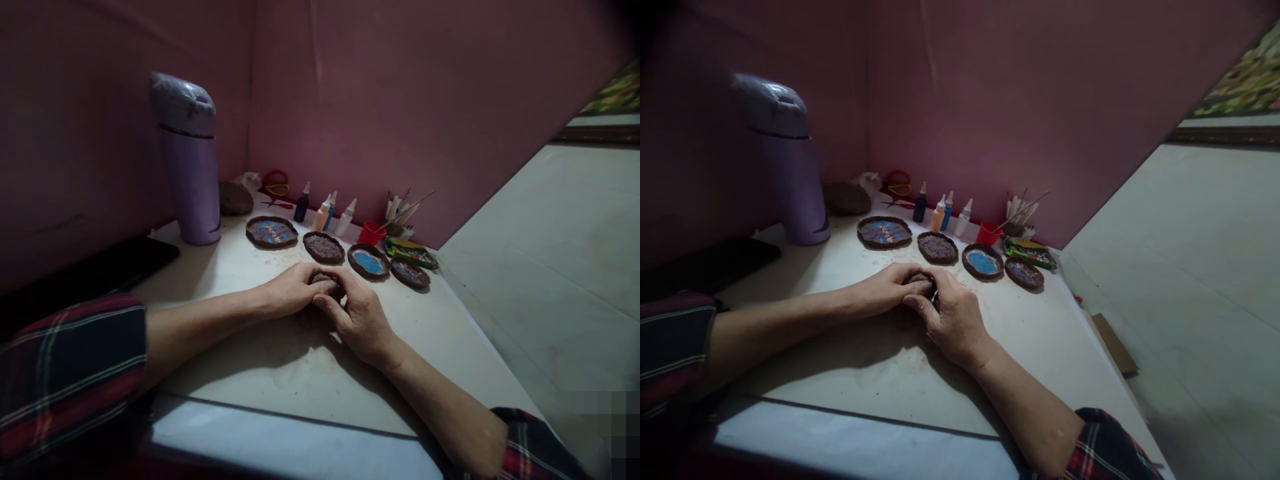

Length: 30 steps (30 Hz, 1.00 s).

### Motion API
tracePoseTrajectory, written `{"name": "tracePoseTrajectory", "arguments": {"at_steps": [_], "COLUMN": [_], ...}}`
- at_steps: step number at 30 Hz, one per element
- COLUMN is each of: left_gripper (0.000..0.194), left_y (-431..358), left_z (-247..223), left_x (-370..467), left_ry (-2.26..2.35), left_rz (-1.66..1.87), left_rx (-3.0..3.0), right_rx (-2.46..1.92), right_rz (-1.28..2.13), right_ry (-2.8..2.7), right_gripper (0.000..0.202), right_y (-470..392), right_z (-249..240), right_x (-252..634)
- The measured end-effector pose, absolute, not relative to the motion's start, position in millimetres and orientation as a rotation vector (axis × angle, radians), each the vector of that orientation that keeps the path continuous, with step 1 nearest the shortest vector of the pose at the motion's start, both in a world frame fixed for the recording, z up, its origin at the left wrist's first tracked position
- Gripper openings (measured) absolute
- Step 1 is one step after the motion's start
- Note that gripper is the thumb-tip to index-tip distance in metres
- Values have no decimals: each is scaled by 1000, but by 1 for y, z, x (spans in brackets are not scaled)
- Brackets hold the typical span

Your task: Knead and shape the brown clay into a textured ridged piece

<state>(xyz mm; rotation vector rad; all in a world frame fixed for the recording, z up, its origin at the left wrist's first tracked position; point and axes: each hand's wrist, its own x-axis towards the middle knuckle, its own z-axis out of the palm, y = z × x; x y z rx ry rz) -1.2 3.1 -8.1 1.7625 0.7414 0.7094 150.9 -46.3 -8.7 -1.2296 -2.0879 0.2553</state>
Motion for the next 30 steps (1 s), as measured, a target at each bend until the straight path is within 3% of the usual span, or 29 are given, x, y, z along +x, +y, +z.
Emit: {"name": "tracePoseTrajectory", "arguments": {"at_steps": [30], "left_gripper": [25], "left_y": [5], "left_z": [-11], "left_x": [-2], "left_ry": [727], "left_rz": [700], "left_rx": [1765], "right_rx": [-1260], "right_rz": [285], "right_ry": [-2092], "right_gripper": [38], "right_y": [-47], "right_z": [-10], "right_x": [151]}}
